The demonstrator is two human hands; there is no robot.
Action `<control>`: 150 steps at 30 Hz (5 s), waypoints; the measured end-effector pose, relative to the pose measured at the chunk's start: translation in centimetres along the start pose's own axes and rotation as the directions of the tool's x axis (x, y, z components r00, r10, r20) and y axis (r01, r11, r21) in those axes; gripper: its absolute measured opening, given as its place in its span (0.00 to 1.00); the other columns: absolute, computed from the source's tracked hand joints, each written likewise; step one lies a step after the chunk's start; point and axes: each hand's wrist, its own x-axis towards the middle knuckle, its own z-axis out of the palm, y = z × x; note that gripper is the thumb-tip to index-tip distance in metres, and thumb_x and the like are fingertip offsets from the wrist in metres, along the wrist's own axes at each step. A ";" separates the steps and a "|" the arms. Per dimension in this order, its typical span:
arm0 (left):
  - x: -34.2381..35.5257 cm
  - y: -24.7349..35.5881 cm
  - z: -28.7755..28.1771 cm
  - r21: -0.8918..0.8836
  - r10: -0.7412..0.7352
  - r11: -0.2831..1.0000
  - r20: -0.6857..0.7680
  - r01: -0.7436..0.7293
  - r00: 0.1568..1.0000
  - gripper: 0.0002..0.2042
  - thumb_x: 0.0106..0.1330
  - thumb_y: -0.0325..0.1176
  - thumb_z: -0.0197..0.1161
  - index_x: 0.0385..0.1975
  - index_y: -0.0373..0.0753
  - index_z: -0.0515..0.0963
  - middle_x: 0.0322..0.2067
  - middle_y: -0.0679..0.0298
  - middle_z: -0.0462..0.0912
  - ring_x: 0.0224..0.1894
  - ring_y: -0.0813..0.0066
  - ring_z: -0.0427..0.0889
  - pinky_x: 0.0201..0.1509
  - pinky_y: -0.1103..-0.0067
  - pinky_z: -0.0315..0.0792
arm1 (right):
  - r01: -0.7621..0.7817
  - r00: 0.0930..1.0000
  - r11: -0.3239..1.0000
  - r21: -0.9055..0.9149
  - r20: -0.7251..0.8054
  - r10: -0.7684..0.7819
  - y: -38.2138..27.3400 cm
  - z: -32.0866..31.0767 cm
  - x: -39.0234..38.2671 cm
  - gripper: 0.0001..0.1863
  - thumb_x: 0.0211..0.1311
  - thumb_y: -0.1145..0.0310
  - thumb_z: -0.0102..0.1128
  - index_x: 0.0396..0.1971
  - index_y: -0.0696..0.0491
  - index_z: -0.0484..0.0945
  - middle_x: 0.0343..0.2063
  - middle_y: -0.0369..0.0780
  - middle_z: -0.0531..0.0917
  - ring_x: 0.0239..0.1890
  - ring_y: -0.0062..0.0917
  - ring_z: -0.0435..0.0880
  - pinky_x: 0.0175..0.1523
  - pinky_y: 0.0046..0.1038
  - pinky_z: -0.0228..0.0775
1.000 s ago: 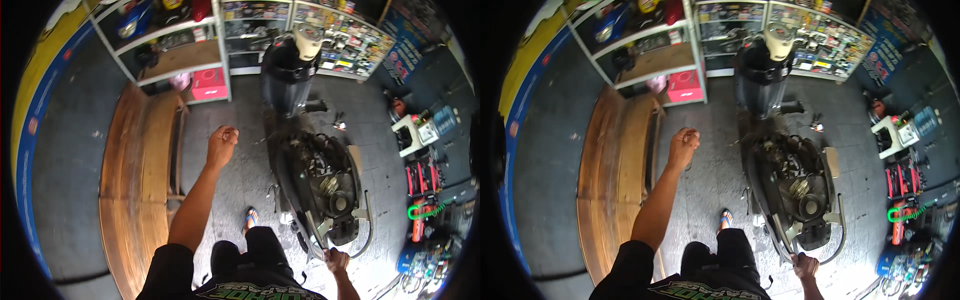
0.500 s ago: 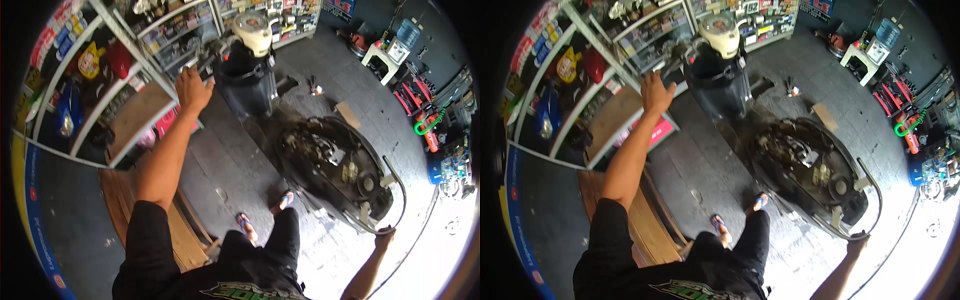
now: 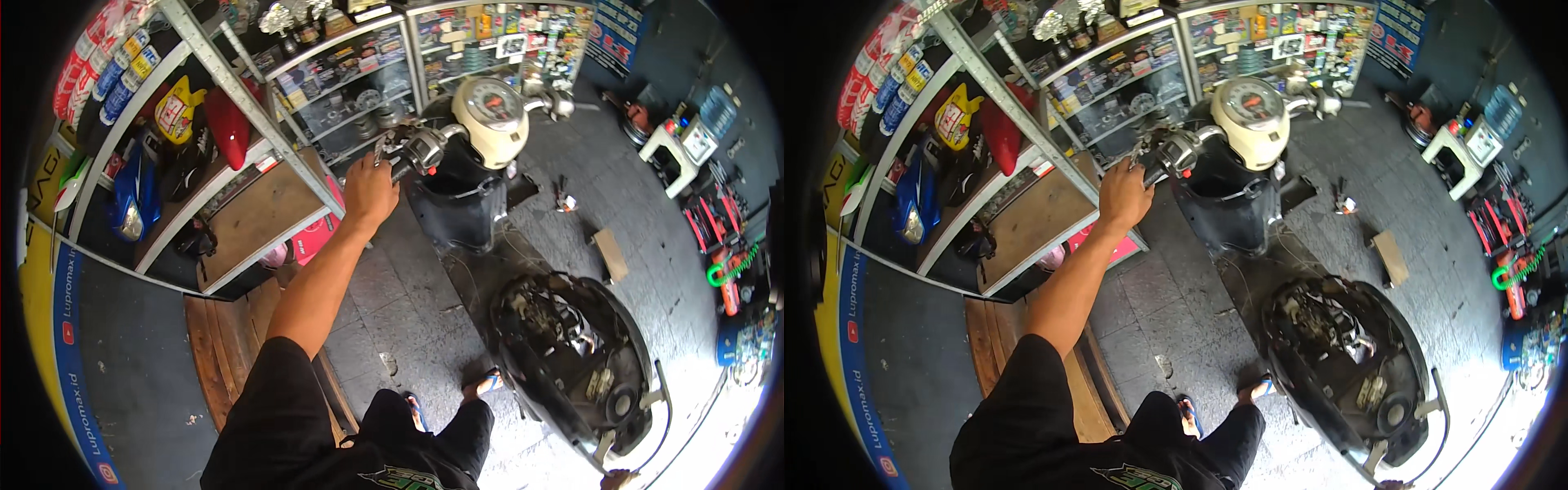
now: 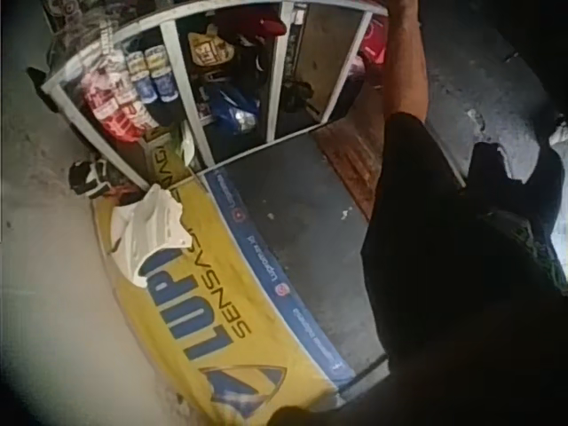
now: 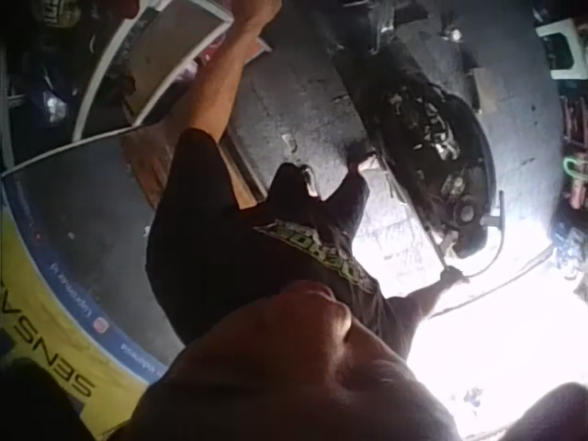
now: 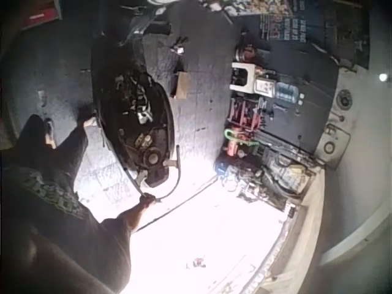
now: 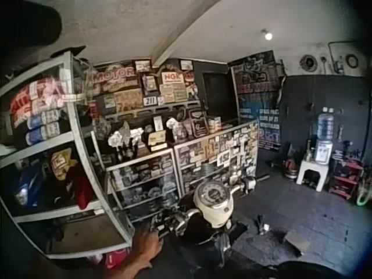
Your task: The person moves the scooter, picks up a metal pipe, and fits a gasket onto its end. They then position the pipe against the engine and secure it by hand.
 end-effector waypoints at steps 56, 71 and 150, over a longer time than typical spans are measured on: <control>-8.1 -41.6 4.9 -0.198 -0.032 0.980 0.014 0.034 0.999 0.13 0.49 0.24 0.61 0.38 0.37 0.79 0.35 0.46 0.82 0.43 0.42 0.79 0.46 0.59 0.73 | -0.966 0.218 0.193 -0.174 -0.136 0.966 -29.0 -8.5 -17.0 0.18 0.61 0.54 0.46 0.29 0.55 0.77 0.21 0.37 0.78 0.20 0.33 0.75 0.22 0.43 0.63; -13.9 -41.2 5.6 -0.064 -0.235 0.967 0.157 0.248 0.959 0.12 0.52 0.28 0.65 0.38 0.37 0.79 0.35 0.47 0.83 0.43 0.45 0.81 0.45 0.61 0.74 | -0.870 0.422 0.349 -0.348 -0.160 0.893 -19.5 -2.7 -24.4 0.11 0.70 0.66 0.42 0.44 0.53 0.72 0.14 0.38 0.79 0.12 0.26 0.81 0.09 0.31 0.70; -57.0 40.1 -9.7 -0.809 0.291 0.301 0.582 0.505 0.759 0.29 0.72 0.47 0.52 0.64 0.34 0.59 0.56 0.50 0.72 0.58 0.63 0.71 0.62 0.73 0.63 | -0.695 0.682 0.147 0.704 0.582 0.442 -25.9 -23.2 -18.5 0.19 0.69 0.57 0.51 0.39 0.60 0.81 0.30 0.46 0.84 0.34 0.33 0.84 0.41 0.30 0.73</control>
